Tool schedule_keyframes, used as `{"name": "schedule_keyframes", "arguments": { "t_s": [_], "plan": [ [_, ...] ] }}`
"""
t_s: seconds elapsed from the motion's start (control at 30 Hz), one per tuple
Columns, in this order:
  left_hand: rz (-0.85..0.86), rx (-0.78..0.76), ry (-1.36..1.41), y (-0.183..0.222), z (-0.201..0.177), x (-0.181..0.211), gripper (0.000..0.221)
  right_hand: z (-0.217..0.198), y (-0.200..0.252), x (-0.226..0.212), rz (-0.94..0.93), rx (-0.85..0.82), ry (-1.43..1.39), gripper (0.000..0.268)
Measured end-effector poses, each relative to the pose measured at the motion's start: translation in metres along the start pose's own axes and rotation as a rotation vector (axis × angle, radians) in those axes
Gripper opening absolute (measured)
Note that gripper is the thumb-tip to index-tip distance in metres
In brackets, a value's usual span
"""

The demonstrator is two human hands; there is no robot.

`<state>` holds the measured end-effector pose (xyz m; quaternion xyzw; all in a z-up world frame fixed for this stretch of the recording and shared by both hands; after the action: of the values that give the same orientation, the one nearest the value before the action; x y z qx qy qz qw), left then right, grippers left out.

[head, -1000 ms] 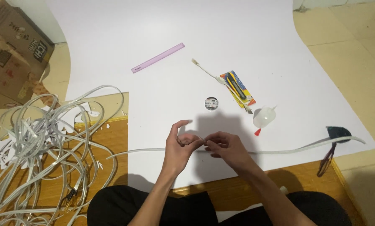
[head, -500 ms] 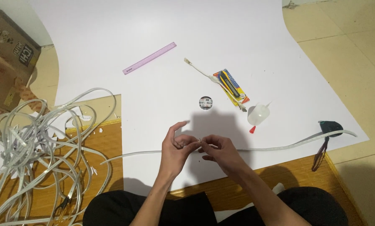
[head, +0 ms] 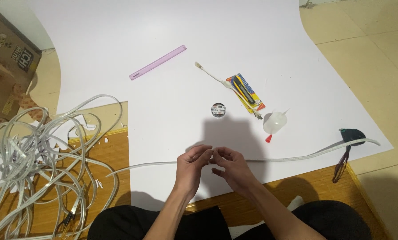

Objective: Cutting an LED strip to a specific length and attaching a plastic connector to the end.

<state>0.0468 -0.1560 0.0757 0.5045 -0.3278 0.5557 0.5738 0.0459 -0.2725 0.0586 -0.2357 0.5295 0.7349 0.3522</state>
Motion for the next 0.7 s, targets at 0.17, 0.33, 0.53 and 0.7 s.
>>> {"name": "schedule_keyframes", "arguments": {
  "t_s": [0.17, 0.33, 0.53, 0.7],
  "plan": [
    [-0.013, 0.014, 0.087, 0.0024, 0.0037, -0.006, 0.031, -0.0009, -0.0049, 0.0062, 0.001, -0.011, -0.048, 0.034],
    [-0.012, 0.043, 0.146, 0.0047, 0.0064, -0.0055, 0.022, -0.0018, -0.0064, 0.0065, 0.004, -0.007, -0.058, 0.034],
    [-0.015, 0.102, 0.235, 0.0037, 0.0042, -0.0082, 0.012, -0.003, -0.0092, 0.0096, 0.008, -0.015, -0.084, 0.031],
    [-0.049, 0.117, 0.295, 0.001, 0.0014, -0.0084, 0.008, 0.0018, -0.0036, 0.0017, 0.023, -0.011, -0.101, 0.028]
  ]
}}
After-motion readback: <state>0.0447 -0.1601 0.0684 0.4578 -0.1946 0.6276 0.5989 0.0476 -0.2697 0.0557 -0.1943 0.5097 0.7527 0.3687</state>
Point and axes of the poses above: each hand's wrist, its own y-axis away from the middle knuckle, its own z-axis out of the palm, x = y × z, the point moved 7 cm from there along -y, towards the middle knuckle, and after that the axes turned 6 degrees about z, right-handed, at the moved point
